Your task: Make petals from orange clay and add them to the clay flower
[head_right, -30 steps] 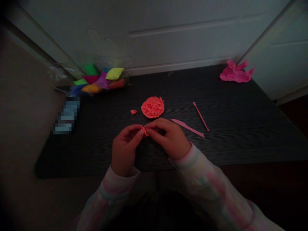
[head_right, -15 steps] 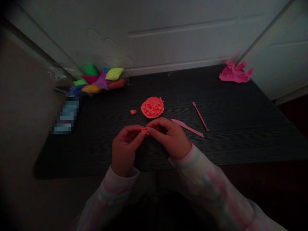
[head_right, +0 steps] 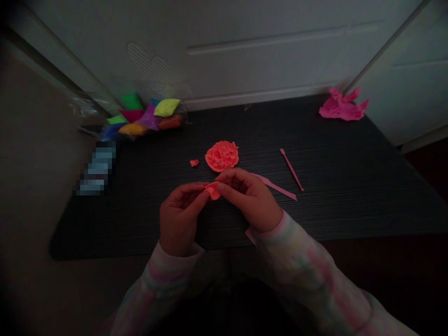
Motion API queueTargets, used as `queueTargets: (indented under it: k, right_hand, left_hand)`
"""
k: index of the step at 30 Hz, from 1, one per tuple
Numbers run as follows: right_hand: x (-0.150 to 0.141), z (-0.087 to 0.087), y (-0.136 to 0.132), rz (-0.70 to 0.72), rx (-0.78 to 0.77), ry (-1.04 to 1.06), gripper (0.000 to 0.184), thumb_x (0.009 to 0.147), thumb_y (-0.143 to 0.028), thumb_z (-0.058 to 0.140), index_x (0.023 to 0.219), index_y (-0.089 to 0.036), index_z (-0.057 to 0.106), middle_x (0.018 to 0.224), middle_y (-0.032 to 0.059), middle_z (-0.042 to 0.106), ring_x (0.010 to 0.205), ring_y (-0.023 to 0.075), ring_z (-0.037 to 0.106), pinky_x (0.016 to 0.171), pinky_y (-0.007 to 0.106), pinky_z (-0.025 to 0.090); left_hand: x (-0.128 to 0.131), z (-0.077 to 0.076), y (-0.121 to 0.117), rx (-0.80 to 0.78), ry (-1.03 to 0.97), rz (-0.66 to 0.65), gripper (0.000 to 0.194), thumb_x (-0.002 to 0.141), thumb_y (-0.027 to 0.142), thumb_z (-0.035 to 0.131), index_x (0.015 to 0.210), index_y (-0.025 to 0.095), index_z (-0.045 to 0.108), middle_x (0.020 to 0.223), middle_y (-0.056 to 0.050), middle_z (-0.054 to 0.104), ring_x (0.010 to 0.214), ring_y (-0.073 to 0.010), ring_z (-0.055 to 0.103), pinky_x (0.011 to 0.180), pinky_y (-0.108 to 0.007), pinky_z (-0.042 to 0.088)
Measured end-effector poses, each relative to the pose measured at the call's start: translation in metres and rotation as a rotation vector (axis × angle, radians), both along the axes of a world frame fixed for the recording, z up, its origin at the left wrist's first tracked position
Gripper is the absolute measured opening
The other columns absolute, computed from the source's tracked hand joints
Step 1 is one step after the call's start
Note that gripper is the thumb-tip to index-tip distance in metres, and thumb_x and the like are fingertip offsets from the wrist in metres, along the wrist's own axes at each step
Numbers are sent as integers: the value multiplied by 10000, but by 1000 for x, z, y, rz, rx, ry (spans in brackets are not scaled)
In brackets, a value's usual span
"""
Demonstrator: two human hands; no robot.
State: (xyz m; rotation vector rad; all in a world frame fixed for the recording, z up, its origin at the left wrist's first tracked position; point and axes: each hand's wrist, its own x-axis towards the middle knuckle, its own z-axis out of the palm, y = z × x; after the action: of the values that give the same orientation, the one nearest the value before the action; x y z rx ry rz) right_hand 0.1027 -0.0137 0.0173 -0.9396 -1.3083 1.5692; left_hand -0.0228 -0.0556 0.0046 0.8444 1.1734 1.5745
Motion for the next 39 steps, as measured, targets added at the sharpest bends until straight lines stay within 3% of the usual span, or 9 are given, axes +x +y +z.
queueTargets:
  k: [7,16,28,33,39]
  right_hand:
    - [-1,3,-3,2,146,-182,66,728,-189,596,790,-192,616,707,-14,644,661,113,593,623,251,467]
    - [0,3,-4,20,235,-268,41,745,-205,575,768,-177,594,670,-11,623,639,114,568,595,252,445]
    - [2,4,-4,99,270,-335,81,768,-237,541,783,-172,587,718,14,592,679,135,545,616,279,419]
    - [1,4,-5,59,203,-227,69,750,-224,571,803,-181,582,711,-2,604,664,122,559,612,264,432]
    - [1,7,-6,79,139,-164,21,730,-189,597,747,-180,589,672,-14,607,634,108,561,598,245,442]
  left_hand:
    - [-3,-1,0,27,138,21,125,689,125,629,757,221,670,773,27,673,755,-97,623,727,-219,500]
    - [-1,-2,0,28,-87,-71,158,657,81,638,750,209,645,740,27,666,690,-83,621,664,-197,509]
    - [-4,1,1,-84,-207,-120,127,620,106,662,700,205,658,689,28,662,649,-87,599,653,-209,485]
    - [-4,5,3,-89,-315,-114,94,623,113,642,669,192,666,718,22,665,711,-82,596,706,-200,474]
    - [-5,7,3,-97,-385,-153,129,610,87,634,667,198,670,720,25,670,692,-81,603,651,-182,490]
